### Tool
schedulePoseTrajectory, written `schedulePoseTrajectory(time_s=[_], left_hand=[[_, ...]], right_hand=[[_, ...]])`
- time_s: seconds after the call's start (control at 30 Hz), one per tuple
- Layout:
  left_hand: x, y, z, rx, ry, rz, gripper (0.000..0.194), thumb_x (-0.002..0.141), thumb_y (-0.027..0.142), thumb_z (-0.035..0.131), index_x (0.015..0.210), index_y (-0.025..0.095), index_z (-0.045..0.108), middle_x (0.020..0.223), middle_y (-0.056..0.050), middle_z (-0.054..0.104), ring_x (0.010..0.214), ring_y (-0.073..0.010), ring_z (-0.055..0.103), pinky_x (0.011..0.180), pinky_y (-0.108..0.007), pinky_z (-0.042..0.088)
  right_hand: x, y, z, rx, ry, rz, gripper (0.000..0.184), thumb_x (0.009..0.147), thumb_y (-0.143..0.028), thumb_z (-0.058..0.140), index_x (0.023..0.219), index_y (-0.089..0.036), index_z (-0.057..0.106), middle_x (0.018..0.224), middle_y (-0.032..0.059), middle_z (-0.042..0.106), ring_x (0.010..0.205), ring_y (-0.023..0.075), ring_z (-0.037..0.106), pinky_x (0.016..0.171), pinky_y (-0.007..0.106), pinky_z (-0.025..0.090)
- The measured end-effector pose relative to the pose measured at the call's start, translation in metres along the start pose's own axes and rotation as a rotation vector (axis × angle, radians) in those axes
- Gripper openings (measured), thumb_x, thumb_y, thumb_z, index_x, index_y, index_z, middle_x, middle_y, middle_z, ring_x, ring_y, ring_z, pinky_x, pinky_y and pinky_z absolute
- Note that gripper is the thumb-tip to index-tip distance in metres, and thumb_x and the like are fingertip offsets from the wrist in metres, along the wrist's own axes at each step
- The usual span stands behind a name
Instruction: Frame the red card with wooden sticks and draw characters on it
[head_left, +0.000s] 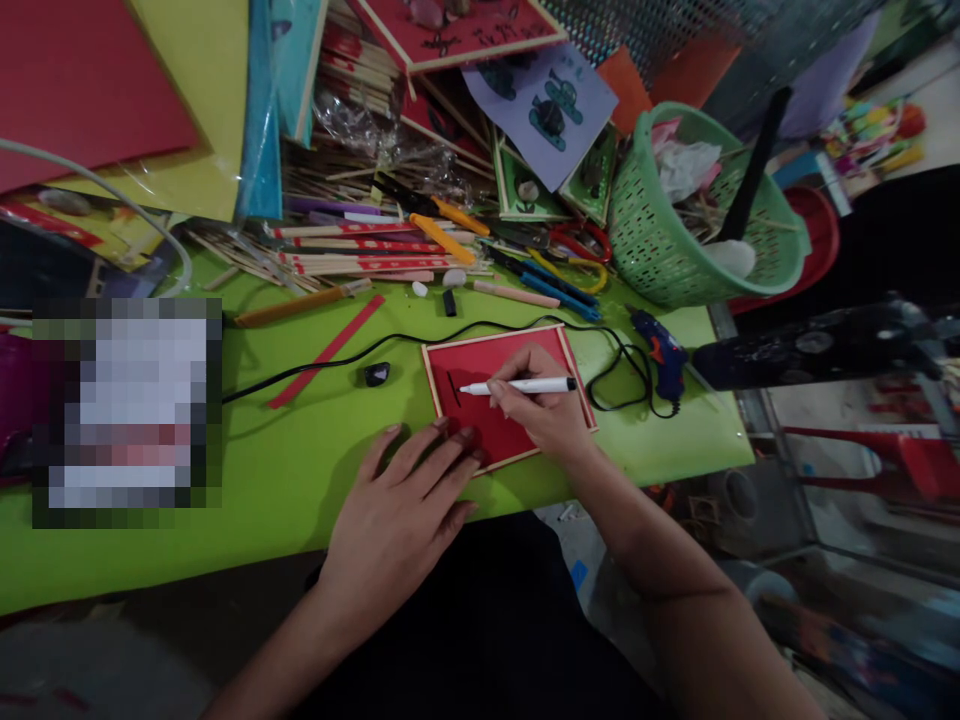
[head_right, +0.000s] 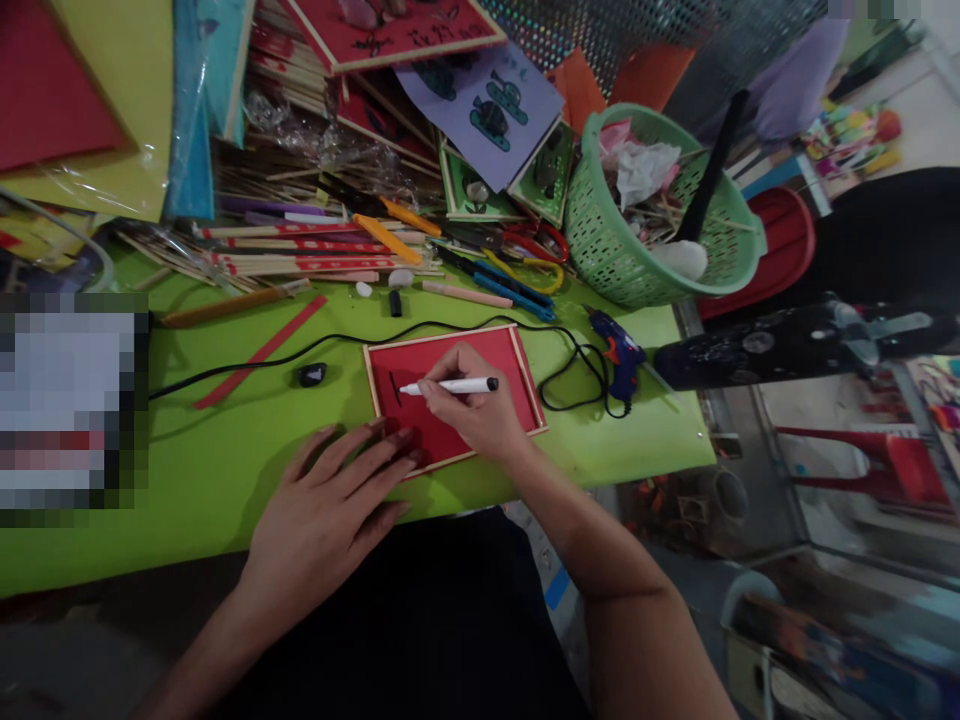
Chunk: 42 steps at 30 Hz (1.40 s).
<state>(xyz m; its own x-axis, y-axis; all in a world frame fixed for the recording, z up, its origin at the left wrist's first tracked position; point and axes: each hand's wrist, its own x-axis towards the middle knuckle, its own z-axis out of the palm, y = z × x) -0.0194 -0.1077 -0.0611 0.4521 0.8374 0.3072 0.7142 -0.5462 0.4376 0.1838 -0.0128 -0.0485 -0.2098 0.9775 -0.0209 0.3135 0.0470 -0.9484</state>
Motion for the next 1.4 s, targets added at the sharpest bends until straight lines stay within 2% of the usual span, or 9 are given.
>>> schedulePoseTrajectory(time_s=[0.63, 1.4], left_hand=[[-0.0013, -0.0006, 0.0013, -0.004, -0.009, -0.007, 0.034, 0.103, 0.032, 0.053, 0.135, 0.025, 0.063, 0.143, 0.002, 0.066, 0.133, -0.0268, 0.056, 0.113, -0.052, 0.036], [-0.0003, 0.0001, 0.0016, -0.020, 0.015, -0.016, 0.034, 0.100, 0.030, 0.057, 0.133, 0.026, 0.065, 0.138, 0.000, 0.069, 0.129, -0.0273, 0.060, 0.114, -0.053, 0.040]], right_hand=[[-0.0007, -0.0014, 0.0003, -0.019, -0.031, 0.014, 0.019, 0.090, -0.036, 0.069, 0.086, -0.023, 0.056, 0.073, -0.0024, 0.062, 0.063, 0.0127, 0.055, 0.058, 0.028, 0.040], [-0.0007, -0.0039, 0.0040, -0.075, -0.011, 0.032, 0.019, 0.089, -0.036, 0.068, 0.083, -0.023, 0.055, 0.069, -0.0036, 0.060, 0.060, 0.0126, 0.054, 0.060, 0.030, 0.043]])
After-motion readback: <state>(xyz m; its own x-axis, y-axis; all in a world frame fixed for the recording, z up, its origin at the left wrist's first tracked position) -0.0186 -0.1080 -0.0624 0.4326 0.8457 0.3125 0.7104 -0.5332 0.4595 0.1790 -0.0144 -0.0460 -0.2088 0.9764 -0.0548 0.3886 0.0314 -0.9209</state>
